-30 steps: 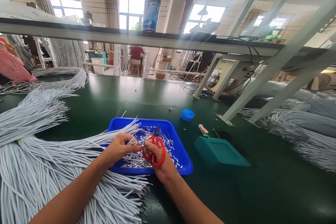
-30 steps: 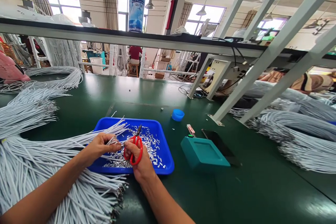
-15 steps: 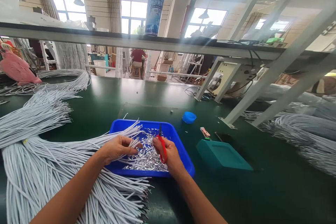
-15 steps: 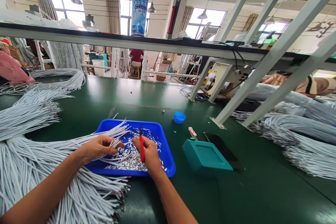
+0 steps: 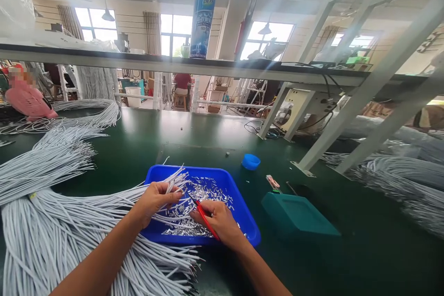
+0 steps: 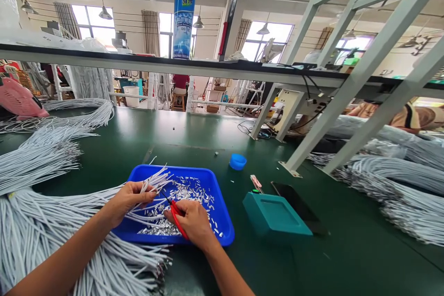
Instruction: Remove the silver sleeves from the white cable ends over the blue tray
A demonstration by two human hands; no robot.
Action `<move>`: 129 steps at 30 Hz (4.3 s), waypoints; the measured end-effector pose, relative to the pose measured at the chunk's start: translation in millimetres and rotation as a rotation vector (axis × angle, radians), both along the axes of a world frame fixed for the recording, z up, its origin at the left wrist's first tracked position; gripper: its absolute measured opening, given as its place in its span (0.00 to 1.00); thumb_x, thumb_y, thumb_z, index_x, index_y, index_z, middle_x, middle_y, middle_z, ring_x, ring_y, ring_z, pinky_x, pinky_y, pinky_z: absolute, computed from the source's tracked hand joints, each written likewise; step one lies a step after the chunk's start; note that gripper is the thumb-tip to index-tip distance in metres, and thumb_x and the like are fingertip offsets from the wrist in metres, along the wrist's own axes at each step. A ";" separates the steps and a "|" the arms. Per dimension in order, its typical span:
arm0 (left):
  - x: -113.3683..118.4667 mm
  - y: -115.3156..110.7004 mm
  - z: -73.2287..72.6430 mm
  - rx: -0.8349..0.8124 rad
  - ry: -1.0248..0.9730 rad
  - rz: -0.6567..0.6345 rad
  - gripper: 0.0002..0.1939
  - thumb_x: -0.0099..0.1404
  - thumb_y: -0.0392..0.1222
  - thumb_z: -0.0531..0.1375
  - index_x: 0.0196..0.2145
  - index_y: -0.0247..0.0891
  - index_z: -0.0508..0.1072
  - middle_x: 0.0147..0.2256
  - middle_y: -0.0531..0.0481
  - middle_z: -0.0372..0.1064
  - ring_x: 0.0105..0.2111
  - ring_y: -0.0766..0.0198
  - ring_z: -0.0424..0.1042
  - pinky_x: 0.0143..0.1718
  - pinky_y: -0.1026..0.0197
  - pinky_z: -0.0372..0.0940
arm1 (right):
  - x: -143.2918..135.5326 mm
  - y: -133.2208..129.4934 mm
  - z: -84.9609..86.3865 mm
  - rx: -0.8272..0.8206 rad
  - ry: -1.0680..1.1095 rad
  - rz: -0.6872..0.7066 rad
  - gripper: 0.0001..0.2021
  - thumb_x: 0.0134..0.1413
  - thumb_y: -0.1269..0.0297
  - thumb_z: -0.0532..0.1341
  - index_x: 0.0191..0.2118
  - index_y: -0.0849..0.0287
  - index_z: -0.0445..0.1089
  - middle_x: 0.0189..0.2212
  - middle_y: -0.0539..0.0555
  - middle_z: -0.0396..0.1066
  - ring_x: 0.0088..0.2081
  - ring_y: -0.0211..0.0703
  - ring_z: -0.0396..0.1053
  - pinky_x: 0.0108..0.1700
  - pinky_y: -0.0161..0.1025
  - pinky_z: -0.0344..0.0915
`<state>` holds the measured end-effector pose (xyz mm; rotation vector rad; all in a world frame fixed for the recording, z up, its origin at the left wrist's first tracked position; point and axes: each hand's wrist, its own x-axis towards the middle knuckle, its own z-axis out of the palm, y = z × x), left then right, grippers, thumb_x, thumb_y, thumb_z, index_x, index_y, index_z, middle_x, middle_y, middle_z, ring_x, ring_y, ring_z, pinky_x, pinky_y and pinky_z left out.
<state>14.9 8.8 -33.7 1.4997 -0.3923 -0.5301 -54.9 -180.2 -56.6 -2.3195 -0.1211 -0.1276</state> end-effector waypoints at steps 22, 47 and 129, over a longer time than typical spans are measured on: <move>-4.5 -3.4 -2.5 -0.009 -0.066 -0.046 0.17 0.54 0.52 0.63 0.27 0.31 0.74 0.21 0.52 0.65 0.22 0.69 0.60 0.27 0.65 0.55 | 2.0 8.9 -7.3 0.016 -0.036 -0.001 0.21 0.49 0.51 0.57 0.16 0.60 0.57 0.18 0.48 0.56 0.22 0.34 0.52 0.25 0.33 0.46; 1.6 -1.7 -7.5 0.068 -0.026 -0.075 0.18 0.48 0.49 0.67 0.33 0.32 0.75 0.25 0.52 0.67 0.27 0.68 0.61 0.29 0.67 0.55 | 6.2 -8.4 -1.8 0.680 -0.083 -0.191 0.17 0.49 0.50 0.60 0.25 0.60 0.65 0.20 0.47 0.57 0.23 0.33 0.53 0.25 0.33 0.52; 5.9 -43.7 -9.2 0.937 -0.618 0.074 0.17 0.51 0.46 0.62 0.40 0.41 0.76 0.33 0.46 0.74 0.37 0.51 0.71 0.35 0.57 0.60 | 10.5 -21.8 -3.3 0.666 -0.105 -0.243 0.21 0.45 0.44 0.60 0.26 0.62 0.69 0.16 0.45 0.54 0.19 0.32 0.51 0.22 0.33 0.48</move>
